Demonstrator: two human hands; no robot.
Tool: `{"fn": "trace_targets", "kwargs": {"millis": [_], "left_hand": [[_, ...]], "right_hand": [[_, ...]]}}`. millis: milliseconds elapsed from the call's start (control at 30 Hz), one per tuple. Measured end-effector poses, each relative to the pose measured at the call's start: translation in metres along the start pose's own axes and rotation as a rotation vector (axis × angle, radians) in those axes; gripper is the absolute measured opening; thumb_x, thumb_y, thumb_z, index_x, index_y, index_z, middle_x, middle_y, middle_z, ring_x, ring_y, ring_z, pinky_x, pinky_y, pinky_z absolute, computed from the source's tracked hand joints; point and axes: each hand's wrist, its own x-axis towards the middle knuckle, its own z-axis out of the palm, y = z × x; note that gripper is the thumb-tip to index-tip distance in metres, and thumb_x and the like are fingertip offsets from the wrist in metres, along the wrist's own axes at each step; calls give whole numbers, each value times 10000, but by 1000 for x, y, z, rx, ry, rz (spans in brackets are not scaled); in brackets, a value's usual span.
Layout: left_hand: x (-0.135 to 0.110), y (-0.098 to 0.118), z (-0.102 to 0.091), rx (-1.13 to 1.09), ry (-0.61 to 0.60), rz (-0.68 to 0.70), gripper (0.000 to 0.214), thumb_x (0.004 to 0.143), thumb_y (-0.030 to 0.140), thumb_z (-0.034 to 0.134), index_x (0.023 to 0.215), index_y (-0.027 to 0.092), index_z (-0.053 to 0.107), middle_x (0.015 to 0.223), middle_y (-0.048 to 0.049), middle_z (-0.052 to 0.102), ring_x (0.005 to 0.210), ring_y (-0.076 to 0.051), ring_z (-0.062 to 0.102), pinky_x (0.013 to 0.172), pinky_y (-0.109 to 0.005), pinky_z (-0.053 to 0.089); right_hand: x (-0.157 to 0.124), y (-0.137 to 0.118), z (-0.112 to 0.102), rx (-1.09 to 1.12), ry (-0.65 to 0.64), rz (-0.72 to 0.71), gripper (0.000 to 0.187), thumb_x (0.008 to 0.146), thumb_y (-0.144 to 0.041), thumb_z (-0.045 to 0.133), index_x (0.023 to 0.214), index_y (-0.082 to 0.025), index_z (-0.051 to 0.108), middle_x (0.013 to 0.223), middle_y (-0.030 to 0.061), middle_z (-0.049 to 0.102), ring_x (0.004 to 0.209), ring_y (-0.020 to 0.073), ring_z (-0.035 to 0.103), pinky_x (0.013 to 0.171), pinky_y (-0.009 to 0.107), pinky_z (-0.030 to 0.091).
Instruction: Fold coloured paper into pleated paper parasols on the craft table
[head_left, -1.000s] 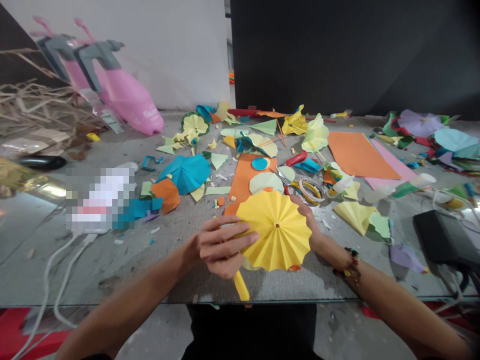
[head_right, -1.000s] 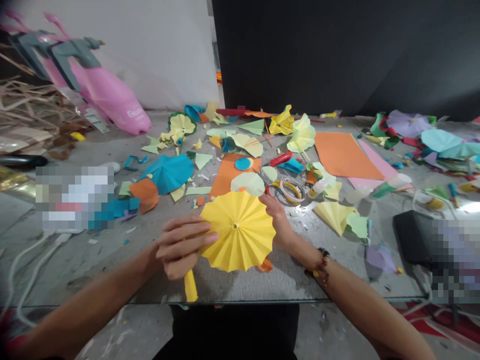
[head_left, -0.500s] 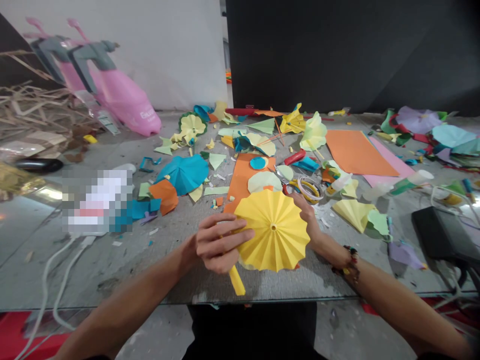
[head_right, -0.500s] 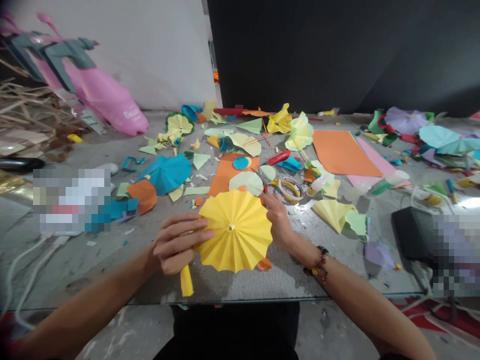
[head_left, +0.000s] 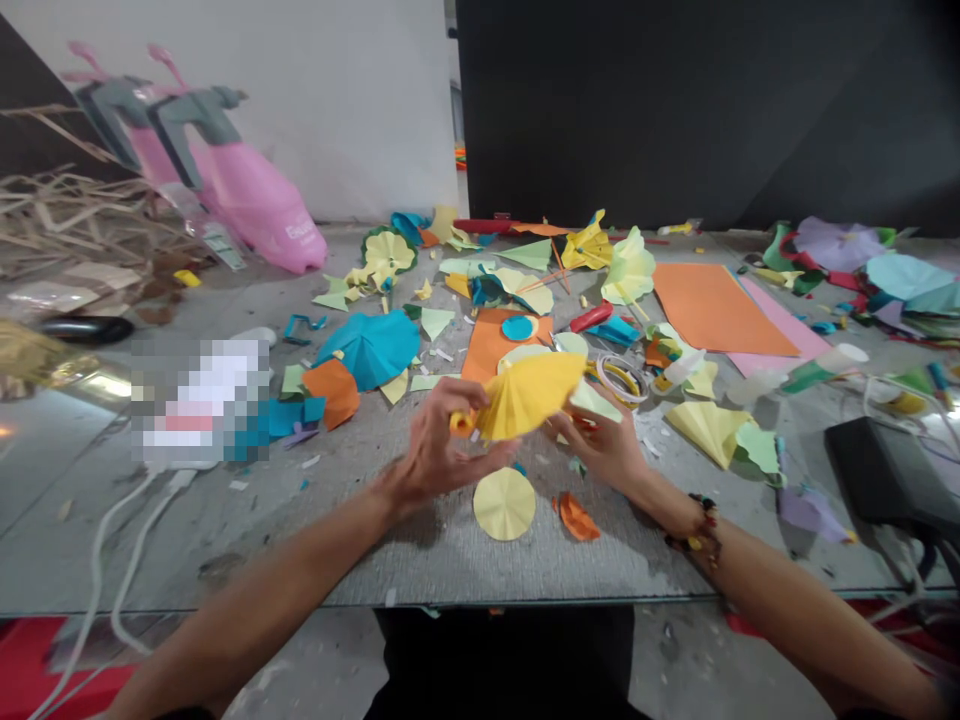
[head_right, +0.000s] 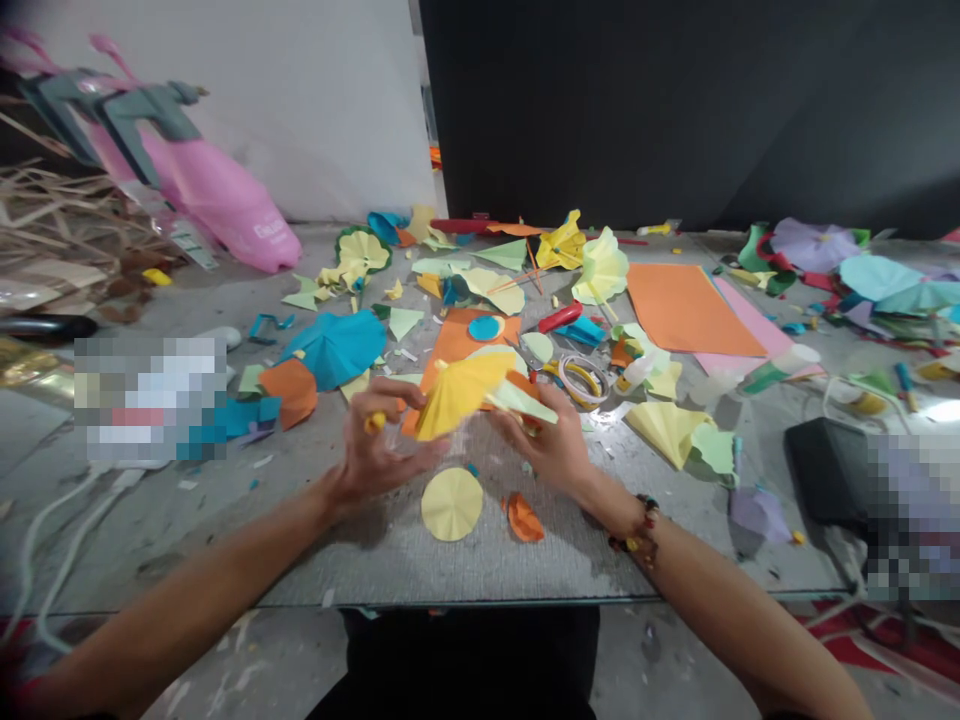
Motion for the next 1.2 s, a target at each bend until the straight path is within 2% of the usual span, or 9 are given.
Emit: {"fn": "trace_targets", "kwargs": {"millis": [67, 133, 233, 500, 667, 800, 933, 1067, 1200], "left_hand": [[-1, -8, 10, -222, -63, -375, 255, 992, 444, 559, 884, 224, 489, 831, -10, 583, 714, -149, 565, 667, -308, 497], [-5, -16, 18, -526, -74, -648, 322, 1021, 475, 389, 865, 219, 508, 709, 13, 495, 604, -143, 488, 588, -296, 459], [-8, -26, 23, -683, -93, -846, 311, 1004, 426, 404, 828, 207, 538, 645, 23, 467, 562, -134, 459, 567, -278, 428], [4, -17, 20, -455, 6, -818, 351, 994, 515, 562, 944, 186, 673, 700, 6, 595, 653, -126, 569, 658, -258, 489], [4, -15, 20, -372, 54, -759, 422, 979, 584, 589, 930, 181, 705, 682, 6, 597, 615, -115, 569, 626, -246, 516], [-2, -15, 20, -259, 135, -683, 398, 971, 560, 625, 1036, 179, 720, 764, -9, 659, 667, -109, 614, 663, -223, 549], [-7, -17, 20, -225, 92, -638, 333, 926, 500, 711, 985, 172, 721, 819, -21, 696, 706, -114, 640, 679, -215, 555], [-9, -17, 21, -194, 17, -601, 280, 943, 442, 704, 1016, 174, 737, 861, -33, 711, 753, -122, 654, 709, -219, 543], [-10, -18, 20, -175, -39, -629, 282, 959, 435, 682, 1040, 170, 736, 956, -66, 744, 825, -150, 684, 742, -241, 549]], "right_hand": [[2, -4, -3, -47, -6, 25, 336, 1002, -499, 573, 943, -253, 794, 824, 72, 687, 793, 239, 630, 704, 373, 498], [5, -7, -6, -57, -27, 53, 351, 1019, -486, 561, 950, -252, 813, 762, 56, 684, 757, 222, 615, 682, 348, 478], [7, -8, -7, -22, -10, 99, 346, 1020, -476, 569, 965, -247, 822, 824, 56, 732, 792, 221, 635, 713, 343, 490], [11, 1, -6, 33, 174, 154, 303, 1013, -461, 577, 1098, -276, 801, 1057, 35, 808, 969, 268, 697, 947, 478, 525], [11, 2, -6, 28, 163, 172, 340, 1009, -427, 578, 1258, -267, 747, 1166, 64, 787, 1119, 293, 668, 992, 529, 527], [11, 1, -5, 13, 167, 137, 374, 991, -406, 607, 1315, -251, 714, 1224, 97, 762, 1145, 308, 650, 1006, 554, 525], [9, -4, -6, 32, 209, 47, 325, 1022, -363, 559, 1298, -277, 708, 1258, 74, 748, 1169, 294, 645, 1022, 542, 520], [8, -5, -7, 6, 285, 40, 311, 1009, -373, 593, 1285, -290, 709, 1250, 66, 747, 1182, 286, 642, 1037, 541, 515], [8, -4, -7, -5, 259, 39, 330, 1005, -373, 599, 1312, -301, 696, 1277, 71, 733, 1183, 282, 647, 1024, 524, 526]]}}
